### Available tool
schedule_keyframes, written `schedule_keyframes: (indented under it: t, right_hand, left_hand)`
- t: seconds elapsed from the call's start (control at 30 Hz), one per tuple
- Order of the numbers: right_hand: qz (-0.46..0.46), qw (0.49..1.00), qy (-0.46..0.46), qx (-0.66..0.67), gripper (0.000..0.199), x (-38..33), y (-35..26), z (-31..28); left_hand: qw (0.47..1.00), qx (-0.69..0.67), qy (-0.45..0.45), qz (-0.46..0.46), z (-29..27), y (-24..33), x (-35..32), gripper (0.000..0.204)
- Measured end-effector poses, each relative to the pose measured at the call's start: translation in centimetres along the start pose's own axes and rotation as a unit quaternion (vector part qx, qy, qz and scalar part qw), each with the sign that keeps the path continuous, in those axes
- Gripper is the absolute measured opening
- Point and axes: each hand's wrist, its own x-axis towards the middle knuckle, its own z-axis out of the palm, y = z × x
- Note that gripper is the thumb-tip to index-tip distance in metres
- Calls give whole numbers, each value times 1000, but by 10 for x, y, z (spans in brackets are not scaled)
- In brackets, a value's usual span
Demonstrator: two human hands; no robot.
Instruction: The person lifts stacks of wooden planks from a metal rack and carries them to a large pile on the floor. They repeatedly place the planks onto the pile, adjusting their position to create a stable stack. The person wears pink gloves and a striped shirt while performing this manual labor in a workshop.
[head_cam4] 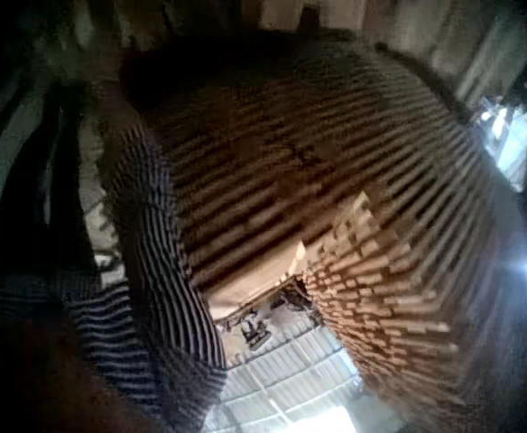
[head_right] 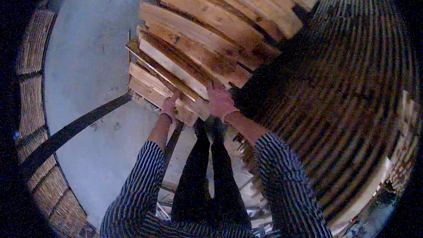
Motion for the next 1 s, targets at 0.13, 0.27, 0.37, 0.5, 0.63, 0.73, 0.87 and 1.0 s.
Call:
schedule_keyframes:
  t: [0.13, 0.27, 0.37, 0.5, 0.63, 0.73, 0.87, 1.0]
  right_hand:
    - [-53, 984, 164, -44, 87, 73, -30, 96]
    - [94, 961, 215, -146, 95, 89, -15, 133]
    - [143, 969, 197, -43, 95, 86, -11, 124]
    - [16, 993, 103, -56, 84, 76, -107, 105]
    - [61, 984, 155, -71, 83, 83, -59, 115]
    - [84, 994, 21, 62, 85, 94, -47, 104]
    - [27, 986, -126, 102, 68, 91, -38, 51]
    - [-201, 932, -250, 168, 39, 68, -9, -41]
  left_hand:
    - [993, -46, 93, 59, -17, -62, 119, 116]
    - [995, -28, 77, 54, 38, -59, 139, 105]
    - [986, -98, 57, 123, 57, -77, 134, 90]
    - [936, -35, 188, 297, -43, -174, 219, 66]
    - [985, 45, 98, 132, 29, -135, 205, 60]
    - [985, -28, 84, 147, 25, -100, 171, 65]
    - [991, -124, 33, 25, -10, -53, 82, 70]
    - [882, -446, -126, 89, -28, -44, -43, 67]
